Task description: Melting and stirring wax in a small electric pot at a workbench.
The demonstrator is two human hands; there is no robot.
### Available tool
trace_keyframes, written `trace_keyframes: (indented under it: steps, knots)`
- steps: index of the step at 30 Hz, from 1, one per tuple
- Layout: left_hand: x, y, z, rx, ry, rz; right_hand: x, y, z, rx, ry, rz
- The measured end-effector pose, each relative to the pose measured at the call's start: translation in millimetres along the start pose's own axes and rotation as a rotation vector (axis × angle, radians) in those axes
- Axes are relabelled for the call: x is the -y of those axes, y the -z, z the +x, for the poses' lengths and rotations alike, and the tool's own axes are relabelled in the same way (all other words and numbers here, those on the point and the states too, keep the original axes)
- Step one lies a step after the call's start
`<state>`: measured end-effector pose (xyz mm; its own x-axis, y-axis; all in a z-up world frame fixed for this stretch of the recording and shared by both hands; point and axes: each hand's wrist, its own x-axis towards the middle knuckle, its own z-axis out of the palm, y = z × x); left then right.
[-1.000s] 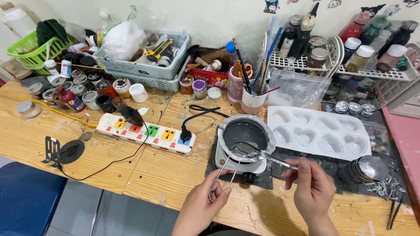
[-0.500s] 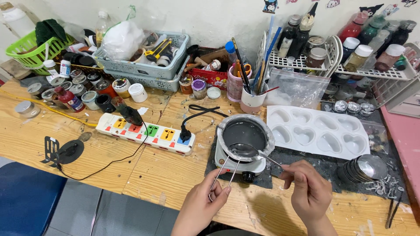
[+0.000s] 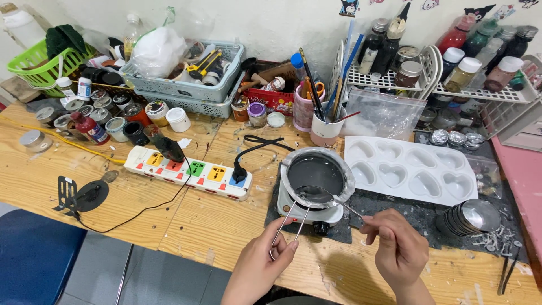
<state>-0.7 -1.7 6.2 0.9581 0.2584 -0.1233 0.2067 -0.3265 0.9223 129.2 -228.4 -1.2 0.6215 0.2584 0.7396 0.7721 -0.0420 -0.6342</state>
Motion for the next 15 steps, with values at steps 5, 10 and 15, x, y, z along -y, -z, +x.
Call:
trace_keyframes:
  steps: [5,10,15]
  knots:
    - [2.2,-0.7,0.1,-0.01,-0.012,0.002,-3.3,-0.6,-3.0,-0.008,-0.008,0.013]
    - [1.2,-0.8,-0.7,-0.004,-0.025,0.003,-24.4,-9.8,-8.7,-0.192,-0.333,0.139]
    - [7.8,-2.7,1.8,0.0,-0.005,-0.046,-38.4,-17.2,11.9,-0.289,-0.702,0.417]
